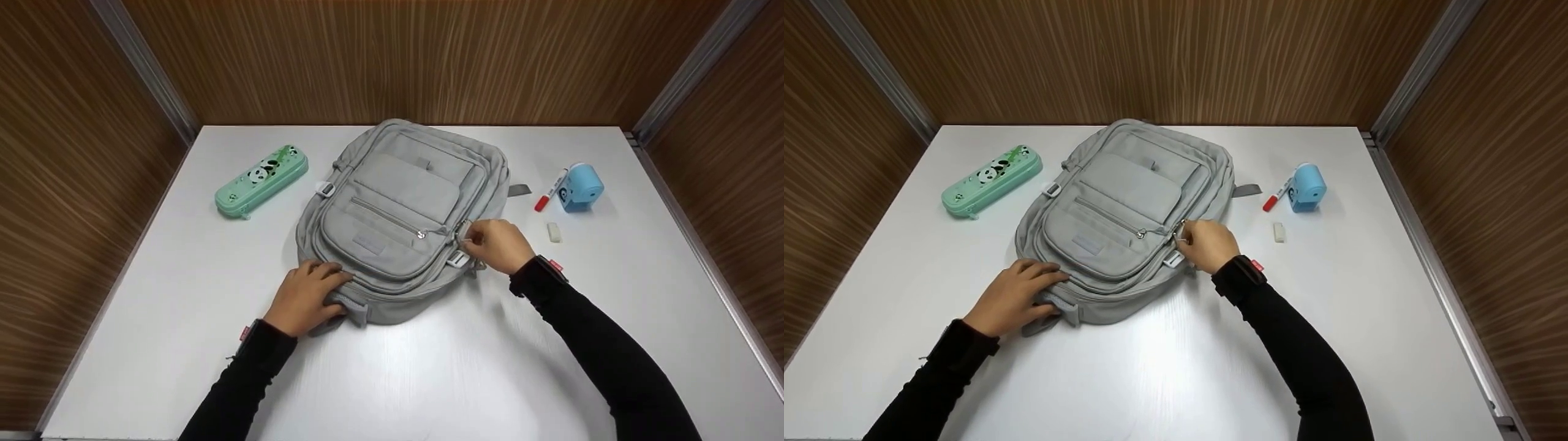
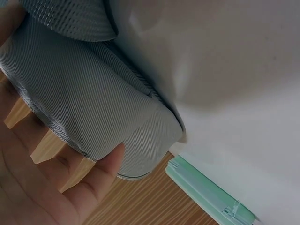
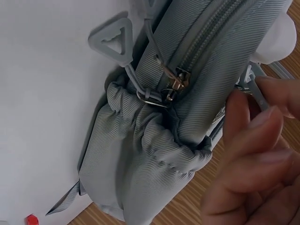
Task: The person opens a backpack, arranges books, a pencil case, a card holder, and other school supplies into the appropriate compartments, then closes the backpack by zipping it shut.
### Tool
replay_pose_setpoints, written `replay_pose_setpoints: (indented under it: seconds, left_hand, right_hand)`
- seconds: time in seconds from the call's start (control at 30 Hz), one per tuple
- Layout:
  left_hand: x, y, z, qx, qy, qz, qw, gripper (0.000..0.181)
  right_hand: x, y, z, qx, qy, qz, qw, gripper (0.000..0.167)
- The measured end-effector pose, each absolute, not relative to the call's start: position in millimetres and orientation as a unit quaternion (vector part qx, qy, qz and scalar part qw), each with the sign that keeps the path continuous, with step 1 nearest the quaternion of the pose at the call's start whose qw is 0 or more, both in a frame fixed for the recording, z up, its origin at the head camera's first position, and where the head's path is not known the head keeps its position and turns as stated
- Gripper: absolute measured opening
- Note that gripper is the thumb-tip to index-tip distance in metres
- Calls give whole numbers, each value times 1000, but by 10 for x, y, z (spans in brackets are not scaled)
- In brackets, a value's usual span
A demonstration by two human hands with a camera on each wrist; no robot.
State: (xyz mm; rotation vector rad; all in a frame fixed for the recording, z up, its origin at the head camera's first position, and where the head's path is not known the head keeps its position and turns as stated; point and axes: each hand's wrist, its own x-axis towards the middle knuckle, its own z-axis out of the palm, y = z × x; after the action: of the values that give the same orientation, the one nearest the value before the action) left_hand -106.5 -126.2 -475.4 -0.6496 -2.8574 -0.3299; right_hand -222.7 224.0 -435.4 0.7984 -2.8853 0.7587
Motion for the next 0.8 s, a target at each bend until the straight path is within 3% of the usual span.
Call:
replay_pose_setpoints:
  seconds: [0.43, 0.8]
  left_hand:
    - [-1058, -1264, -4772, -223, -963, -115, 100, 54]
    - [-1063, -1272, -4767, -225, -962, -112, 104, 52]
  right_hand:
    - [-2256, 2080, -4418, 270, -929, 246, 59, 7]
    - [-2271, 2025, -4435, 299, -918, 255, 59, 19]
